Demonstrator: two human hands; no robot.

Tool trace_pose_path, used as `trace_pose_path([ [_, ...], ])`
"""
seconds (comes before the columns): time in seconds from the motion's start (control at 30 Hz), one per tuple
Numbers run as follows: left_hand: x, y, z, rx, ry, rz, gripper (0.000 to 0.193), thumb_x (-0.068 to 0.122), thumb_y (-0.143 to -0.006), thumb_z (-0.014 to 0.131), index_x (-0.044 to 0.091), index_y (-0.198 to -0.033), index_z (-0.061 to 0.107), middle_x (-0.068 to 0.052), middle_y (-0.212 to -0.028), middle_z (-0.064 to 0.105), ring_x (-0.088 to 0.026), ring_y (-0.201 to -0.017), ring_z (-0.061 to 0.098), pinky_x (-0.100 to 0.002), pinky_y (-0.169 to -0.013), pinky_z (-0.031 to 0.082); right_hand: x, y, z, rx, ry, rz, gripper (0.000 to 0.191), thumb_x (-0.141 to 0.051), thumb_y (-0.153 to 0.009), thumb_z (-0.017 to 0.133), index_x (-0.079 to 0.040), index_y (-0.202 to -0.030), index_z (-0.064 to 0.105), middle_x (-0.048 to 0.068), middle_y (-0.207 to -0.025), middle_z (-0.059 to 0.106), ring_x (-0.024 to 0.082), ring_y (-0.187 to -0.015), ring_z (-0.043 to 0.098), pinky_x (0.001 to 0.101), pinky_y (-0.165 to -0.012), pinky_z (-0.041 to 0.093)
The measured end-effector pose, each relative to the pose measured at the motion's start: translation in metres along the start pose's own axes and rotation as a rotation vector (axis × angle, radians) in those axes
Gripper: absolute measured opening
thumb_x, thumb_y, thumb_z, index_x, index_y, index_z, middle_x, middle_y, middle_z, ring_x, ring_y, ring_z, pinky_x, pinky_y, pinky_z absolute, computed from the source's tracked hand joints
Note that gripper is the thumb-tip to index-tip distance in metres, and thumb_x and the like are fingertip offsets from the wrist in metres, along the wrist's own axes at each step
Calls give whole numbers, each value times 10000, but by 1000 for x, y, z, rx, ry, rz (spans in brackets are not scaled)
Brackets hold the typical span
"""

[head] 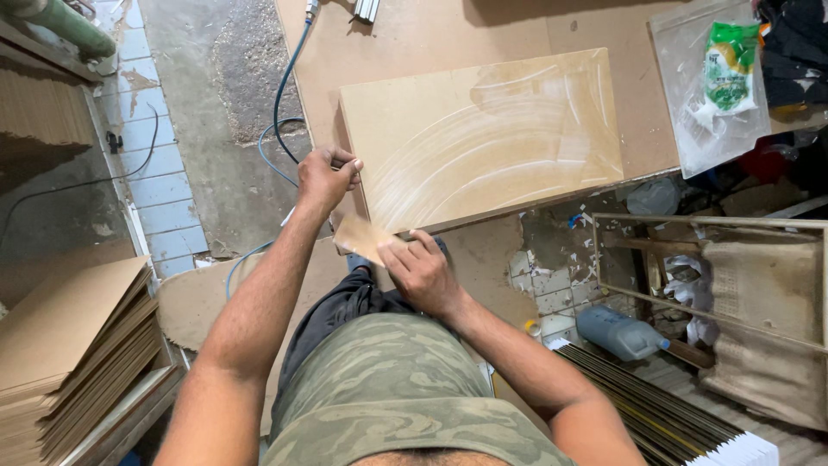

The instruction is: The person spreads white glue across a wooden board using a small flat scraper, then lays a black embroidered fabric panel over the glued board and presses and smooths it flat with both hands. They stack the finished mounted panel with others, then sort through a pile of scrap fabric pieces before starting the next board.

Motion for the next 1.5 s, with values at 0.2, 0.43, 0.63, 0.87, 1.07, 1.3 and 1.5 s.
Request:
trace_pose_path([
  [0.2, -7, -1, 2, -2, 15, 2, 137, 113, -909, 769, 2, -972, 722, -64, -815, 761, -103, -713, 748, -248, -603, 621, 95, 12, -26, 114, 46, 370, 232, -89, -978, 714, -47, -1205, 689, 108, -988, 752, 227, -889, 722, 466, -998, 472],
  [0.43, -7, -2, 9, -12, 63, 19, 152, 91, -918, 760, -20, -1002, 698, -74, -837, 739, -113, -720, 741, -256, -618, 639, 28, 44, -7, 15, -85, 121, 243, -52, -952, 652, -44, -1194, 677, 89, -938, 744, 212, -784, 654, 451, -979, 496],
  [0.63, -6, -1, 16, -35, 105, -9, 163, 91, -919, 763, -29, -1000, 689, -71, -847, 725, -115, -725, 725, -257, -631, 638, 169, 101, -63, 196, 317, 662, 177, -174, -1076, 600, -87, -1186, 708, 61, -856, 725, 206, -741, 631, 432, -851, 449],
  [0.87, 5, 6, 16, -41, 78, -33, 217, 129, -899, 775, -31, -1011, 681, -78, -853, 727, -124, -729, 728, -270, -646, 644, 74, 66, -3, -1, -37, 280, 141, -137, -1113, 638, -50, -1198, 707, 44, -779, 712, 120, -715, 652, 397, -921, 515],
  [1.07, 16, 7, 21, 123, 85, -70, 360, 215, -862, 856, -40, -1032, 668, -105, -894, 720, -157, -732, 695, -290, -657, 618, 94, 80, -60, 128, -379, 527, 203, -172, -989, 663, -80, -1148, 752, 86, -952, 779, 239, -909, 713, 451, -980, 463],
  [1.3, 14, 1, 32, 120, 238, -98, 295, 182, -861, 821, -17, -1029, 682, -93, -934, 732, -166, -773, 719, -289, -682, 638, 178, 179, -121, 437, -353, 934, 225, -214, -1012, 660, -24, -1108, 735, 122, -922, 738, 249, -882, 699, 357, -803, 533],
  [1.5, 39, 23, 40, 343, 311, 36, 200, 151, -956, 780, 30, -1061, 661, -76, -967, 700, -130, -799, 633, -261, -699, 537, 251, 276, -154, 569, -484, 1163, 268, -243, -1040, 637, -16, -1142, 735, 56, -810, 653, 86, -783, 557, 286, -704, 491],
])
Point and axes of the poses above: each hand's wrist, its own y-axis away from the middle knuckle, its own z-axis out of the palm, x = y × z, the point moved 9 cm from there along -y, towards the middle knuckle
